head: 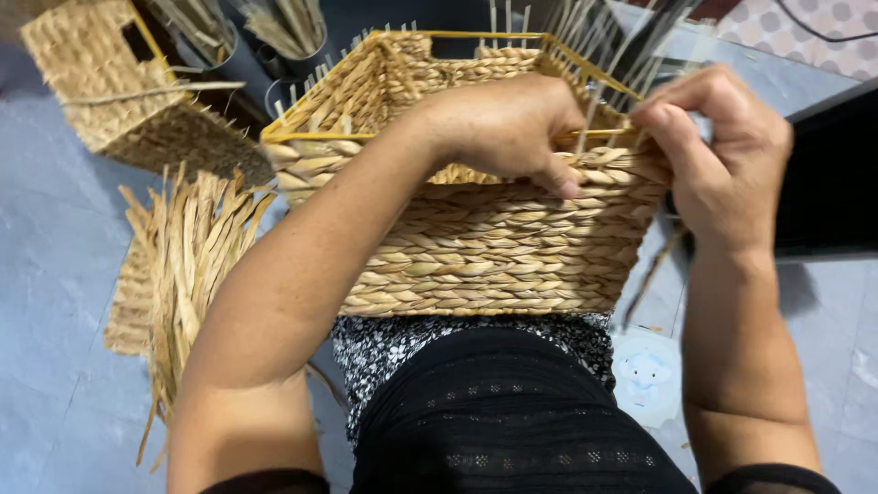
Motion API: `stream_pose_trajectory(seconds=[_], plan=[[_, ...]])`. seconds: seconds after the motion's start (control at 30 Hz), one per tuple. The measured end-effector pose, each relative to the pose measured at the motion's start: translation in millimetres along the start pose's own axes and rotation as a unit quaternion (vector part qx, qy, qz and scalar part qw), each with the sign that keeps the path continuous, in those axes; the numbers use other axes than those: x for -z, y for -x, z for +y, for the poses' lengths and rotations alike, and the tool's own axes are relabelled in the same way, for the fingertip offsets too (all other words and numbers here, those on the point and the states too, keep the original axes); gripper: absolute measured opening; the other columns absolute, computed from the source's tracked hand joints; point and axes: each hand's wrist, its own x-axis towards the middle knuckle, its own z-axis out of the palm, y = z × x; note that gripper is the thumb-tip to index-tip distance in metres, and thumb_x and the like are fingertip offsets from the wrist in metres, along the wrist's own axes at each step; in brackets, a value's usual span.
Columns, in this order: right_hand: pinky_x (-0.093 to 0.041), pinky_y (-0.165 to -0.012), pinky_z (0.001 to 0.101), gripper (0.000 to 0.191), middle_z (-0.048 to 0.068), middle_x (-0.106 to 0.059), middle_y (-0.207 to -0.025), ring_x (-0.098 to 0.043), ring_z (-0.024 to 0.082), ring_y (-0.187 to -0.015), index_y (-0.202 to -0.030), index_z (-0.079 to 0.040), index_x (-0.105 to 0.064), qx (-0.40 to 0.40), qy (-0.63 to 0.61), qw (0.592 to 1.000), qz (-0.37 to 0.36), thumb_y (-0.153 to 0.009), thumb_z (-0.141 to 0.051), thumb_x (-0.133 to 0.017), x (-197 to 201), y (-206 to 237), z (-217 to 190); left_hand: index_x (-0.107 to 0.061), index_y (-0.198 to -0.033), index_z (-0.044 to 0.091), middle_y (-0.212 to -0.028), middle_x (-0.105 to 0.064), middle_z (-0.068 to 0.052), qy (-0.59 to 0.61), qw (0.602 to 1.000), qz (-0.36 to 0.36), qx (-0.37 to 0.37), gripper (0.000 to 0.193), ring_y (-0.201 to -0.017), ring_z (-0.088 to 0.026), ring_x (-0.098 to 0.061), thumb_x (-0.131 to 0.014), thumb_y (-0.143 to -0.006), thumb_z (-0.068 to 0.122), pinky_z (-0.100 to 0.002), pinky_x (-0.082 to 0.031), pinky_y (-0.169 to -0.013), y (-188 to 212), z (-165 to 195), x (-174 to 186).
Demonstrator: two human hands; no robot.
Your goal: The person wraps a long woven water hyacinth strand around the rim of a rectangular basket frame, tucking and threading the strand along the edge while the basket rests on their lap. They pull the strand tight, rotate the basket to reach new sections, and continue binding the rim by hand.
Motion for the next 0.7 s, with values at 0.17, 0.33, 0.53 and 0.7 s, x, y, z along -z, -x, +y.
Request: stream_pose_trajectory(seconds=[0.17, 0.33, 0.53, 0.7], plan=[[-0.047, -0.070, 0.0188, 0.011, 0.001, -0.069, -0.088, -0.058, 0.006, -0.077, -0.093, 0.000, -0.068, -0.115, -0.108, 0.987, -0.017, -0.101, -0.007, -0.064, -2.6, -5.9, -7.6, -0.073, -0.110, 0.015, -0.089, -0.079, 0.003, 0.113, 0.990, 0.001, -0.080, 0.035, -0.075, -0.009, -0.073, -0.083, -0.081, 0.031, -0.031, -0.056, -0.069, 5.6, -11.9, 3.5], [-0.049, -0.082, 0.0277, 0.007, 0.009, -0.071, -0.091, -0.065, 0.014, -0.085, -0.091, 0.003, -0.070, 0.098, 0.092, 0.989, -0.064, -0.098, 0.002, -0.069, -1.7, -6.2, -14.9, -0.076, -0.099, 0.011, -0.081, -0.078, -0.002, 0.083, 0.996, -0.008, -0.046, 0.024, -0.071, -0.011, -0.071, -0.076, -0.086, 0.031, -0.029, -0.057, -0.065, 0.0, -7.7, -1.8], [-0.050, -0.076, 0.0204, 0.012, 0.006, -0.071, -0.095, -0.063, 0.008, -0.084, -0.099, 0.002, -0.070, 0.026, -0.045, 0.998, -0.040, -0.110, -0.001, -0.073, -11.3, 0.4, 7.9, -0.073, -0.085, 0.007, -0.071, -0.072, 0.001, 0.166, 0.984, 0.027, -0.061, 0.023, -0.065, -0.009, -0.067, -0.071, -0.093, 0.029, -0.028, -0.057, -0.059, 4.5, -9.3, -0.8], [-0.049, -0.077, 0.0198, 0.015, 0.004, -0.069, -0.094, -0.061, 0.006, -0.084, -0.098, 0.005, -0.070, -0.016, -0.099, 0.995, -0.027, -0.112, 0.001, -0.072, -8.9, 7.1, 24.1, -0.073, -0.080, 0.004, -0.067, -0.066, -0.003, 0.119, 0.992, 0.033, -0.038, 0.032, -0.061, -0.012, -0.062, -0.070, -0.096, 0.031, -0.032, -0.052, -0.056, -6.6, -15.7, -5.9]])
